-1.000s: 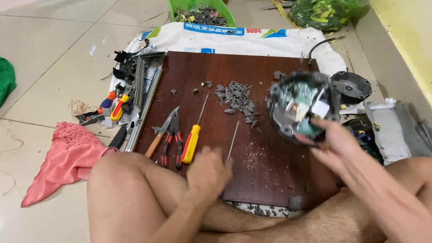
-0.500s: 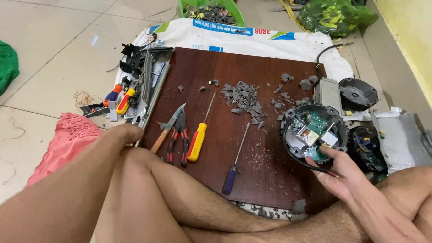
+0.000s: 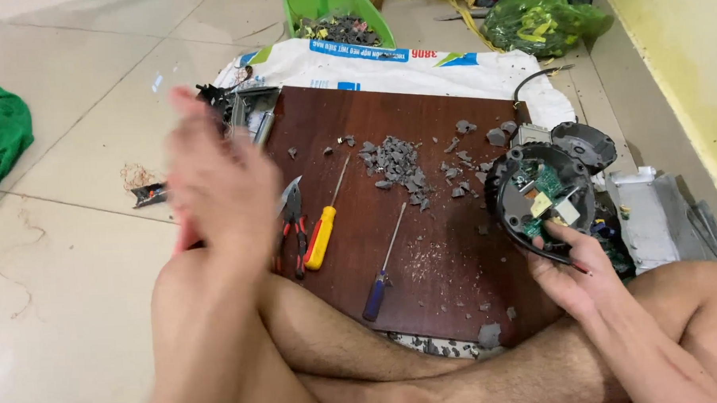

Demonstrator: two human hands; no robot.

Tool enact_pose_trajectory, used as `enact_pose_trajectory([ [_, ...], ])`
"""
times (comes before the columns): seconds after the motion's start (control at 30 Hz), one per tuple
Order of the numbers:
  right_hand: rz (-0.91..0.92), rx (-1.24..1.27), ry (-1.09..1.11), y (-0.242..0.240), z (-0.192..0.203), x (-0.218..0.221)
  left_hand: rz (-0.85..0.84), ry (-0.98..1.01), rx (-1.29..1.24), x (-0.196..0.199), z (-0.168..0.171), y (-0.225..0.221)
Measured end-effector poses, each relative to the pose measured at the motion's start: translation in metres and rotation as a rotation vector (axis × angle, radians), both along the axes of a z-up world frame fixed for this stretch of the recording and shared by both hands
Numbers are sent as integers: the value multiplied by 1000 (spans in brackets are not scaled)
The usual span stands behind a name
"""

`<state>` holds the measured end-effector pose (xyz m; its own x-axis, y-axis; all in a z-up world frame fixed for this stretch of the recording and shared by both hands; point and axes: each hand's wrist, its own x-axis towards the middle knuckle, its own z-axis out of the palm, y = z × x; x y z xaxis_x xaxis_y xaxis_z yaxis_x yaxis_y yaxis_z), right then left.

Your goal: The person is disassembling an electronic component, specifically unscrewing a circuit board from its housing and removing small parts using various tools.

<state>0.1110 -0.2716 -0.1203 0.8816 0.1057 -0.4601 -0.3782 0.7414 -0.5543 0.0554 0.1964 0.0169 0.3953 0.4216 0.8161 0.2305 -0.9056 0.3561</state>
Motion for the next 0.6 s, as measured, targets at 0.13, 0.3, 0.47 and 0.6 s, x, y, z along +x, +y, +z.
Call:
enact_pose_trajectory([
  [0.13,-5,-102,-17,30,27,-16,-668,23,-245,-32,9,-95],
  [0.3,-87,-425,95,82,91,-36,-869,685,-1244,-38,-10,-142],
  [0.47,166,-447,0,128,109,-29,-893,480,-1785,-45,19,-138],
  [0.6,501,-513,-94,191,155,-37,-755,303,-1797,-39,-11,-94],
])
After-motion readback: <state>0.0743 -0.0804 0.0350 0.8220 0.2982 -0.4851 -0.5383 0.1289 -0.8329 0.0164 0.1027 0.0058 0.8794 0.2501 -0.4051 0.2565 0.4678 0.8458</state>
